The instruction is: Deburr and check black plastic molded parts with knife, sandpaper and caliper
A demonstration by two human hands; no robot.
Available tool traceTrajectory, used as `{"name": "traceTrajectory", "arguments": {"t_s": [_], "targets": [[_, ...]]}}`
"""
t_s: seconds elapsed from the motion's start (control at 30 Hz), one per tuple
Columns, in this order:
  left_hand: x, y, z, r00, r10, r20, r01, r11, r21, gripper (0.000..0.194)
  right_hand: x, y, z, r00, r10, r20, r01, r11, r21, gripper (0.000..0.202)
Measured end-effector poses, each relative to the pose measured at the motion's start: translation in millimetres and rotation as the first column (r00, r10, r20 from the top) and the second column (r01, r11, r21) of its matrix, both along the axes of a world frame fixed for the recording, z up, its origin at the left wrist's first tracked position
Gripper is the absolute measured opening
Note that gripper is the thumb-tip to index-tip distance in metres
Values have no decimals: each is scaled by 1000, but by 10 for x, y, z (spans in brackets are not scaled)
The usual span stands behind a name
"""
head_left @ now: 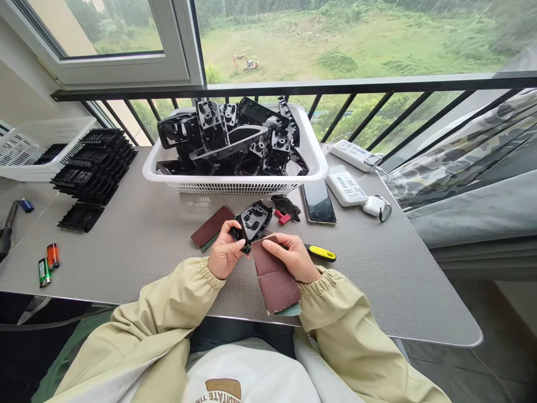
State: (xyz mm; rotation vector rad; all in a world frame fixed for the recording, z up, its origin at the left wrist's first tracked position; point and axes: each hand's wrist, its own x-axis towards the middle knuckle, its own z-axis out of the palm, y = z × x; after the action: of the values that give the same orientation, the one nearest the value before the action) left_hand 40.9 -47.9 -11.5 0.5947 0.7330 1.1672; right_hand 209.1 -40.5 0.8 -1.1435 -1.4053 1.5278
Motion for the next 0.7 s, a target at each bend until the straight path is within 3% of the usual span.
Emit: {"name": "traceTrajectory", "arguments": {"t_s": [0.33, 0.7], "targets": [[-7, 3, 11, 999, 27, 22, -27, 999, -30, 42, -27, -13, 15, 999, 26, 32, -26, 1000, 1, 36], [-65, 36, 55, 989, -74, 124, 90, 988, -125, 37, 25, -1, 0, 913, -361, -189, 339, 931, -137, 36]]}}
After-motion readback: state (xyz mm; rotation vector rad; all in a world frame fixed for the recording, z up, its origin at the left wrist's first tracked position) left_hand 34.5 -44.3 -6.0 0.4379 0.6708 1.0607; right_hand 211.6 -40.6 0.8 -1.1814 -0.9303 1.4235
